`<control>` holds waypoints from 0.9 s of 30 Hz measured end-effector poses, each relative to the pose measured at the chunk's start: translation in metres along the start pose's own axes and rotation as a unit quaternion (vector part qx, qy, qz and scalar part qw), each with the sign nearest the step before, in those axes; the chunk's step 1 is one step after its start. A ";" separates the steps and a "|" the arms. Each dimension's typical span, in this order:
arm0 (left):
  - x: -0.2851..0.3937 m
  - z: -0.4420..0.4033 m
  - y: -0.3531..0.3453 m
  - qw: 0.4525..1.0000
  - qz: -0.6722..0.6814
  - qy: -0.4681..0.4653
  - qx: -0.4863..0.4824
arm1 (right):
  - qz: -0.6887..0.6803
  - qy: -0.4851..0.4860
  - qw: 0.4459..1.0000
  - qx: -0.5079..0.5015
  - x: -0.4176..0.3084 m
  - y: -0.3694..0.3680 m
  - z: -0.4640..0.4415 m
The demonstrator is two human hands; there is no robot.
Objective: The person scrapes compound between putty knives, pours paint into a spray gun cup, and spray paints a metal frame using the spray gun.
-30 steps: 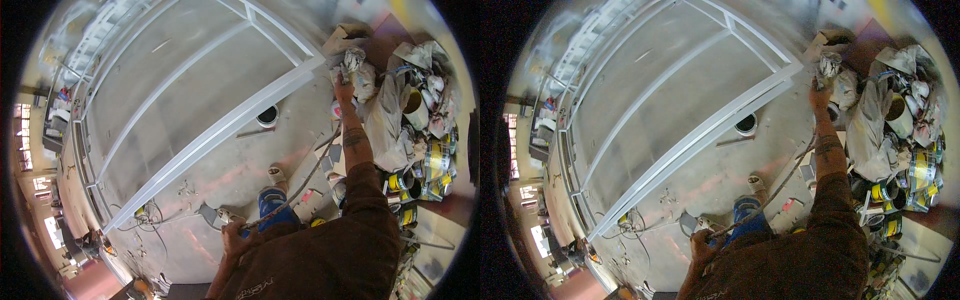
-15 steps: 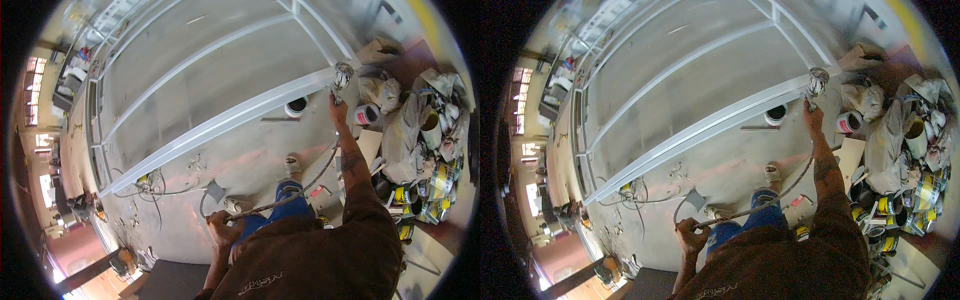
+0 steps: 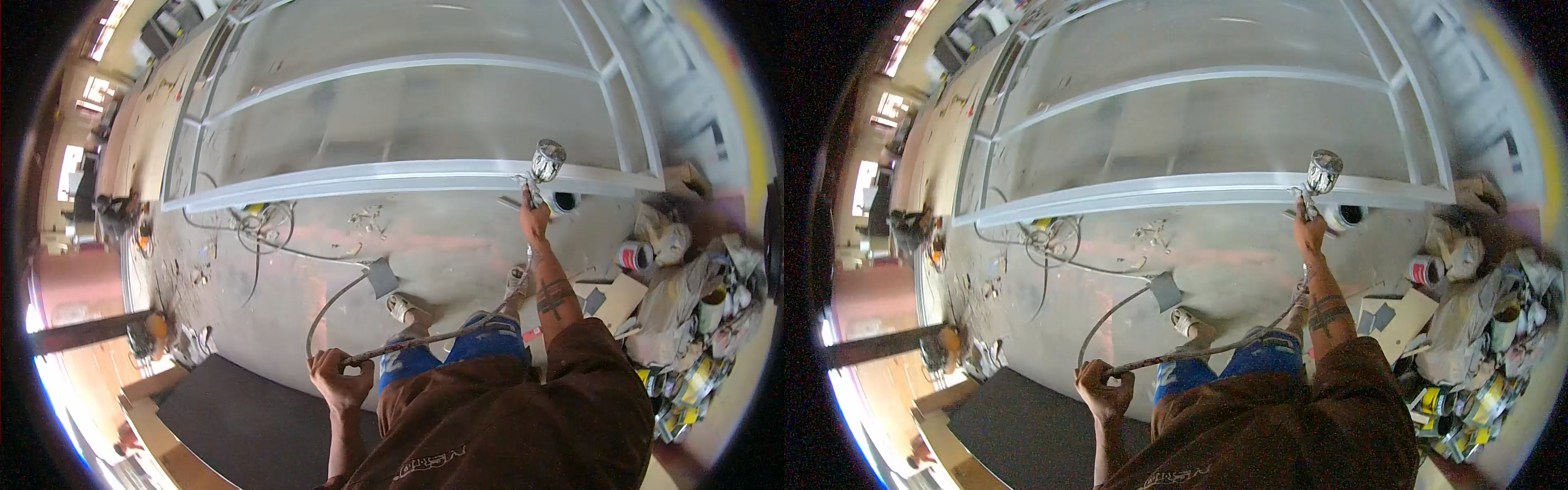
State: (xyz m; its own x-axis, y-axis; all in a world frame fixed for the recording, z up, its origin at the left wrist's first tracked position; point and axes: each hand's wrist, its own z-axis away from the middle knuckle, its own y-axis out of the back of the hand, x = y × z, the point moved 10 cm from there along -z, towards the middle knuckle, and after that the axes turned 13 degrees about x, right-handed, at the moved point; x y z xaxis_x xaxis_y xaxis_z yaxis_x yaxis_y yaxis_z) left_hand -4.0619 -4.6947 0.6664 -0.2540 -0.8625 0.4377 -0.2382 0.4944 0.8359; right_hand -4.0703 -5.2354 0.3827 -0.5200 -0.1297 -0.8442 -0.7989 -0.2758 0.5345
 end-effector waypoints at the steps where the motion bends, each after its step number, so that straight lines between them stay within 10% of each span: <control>1: -0.017 -0.002 0.012 1.000 -0.010 0.006 0.017 | 0.002 0.010 1.000 -0.010 -0.011 -0.019 0.013; 27: -0.356 -0.033 0.219 0.926 -0.119 0.295 0.204 | 0.013 0.125 0.981 -0.151 -0.241 -0.421 0.361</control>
State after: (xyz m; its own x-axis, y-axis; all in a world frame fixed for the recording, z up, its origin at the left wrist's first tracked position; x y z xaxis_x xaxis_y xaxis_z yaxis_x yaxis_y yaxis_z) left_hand -3.9926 -4.2827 0.7044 0.3797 -0.8013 0.4624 -0.5864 0.1781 0.7902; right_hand -3.7177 -4.7437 0.3751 -0.4192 -0.3594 -0.8337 -0.6412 -0.5329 0.5521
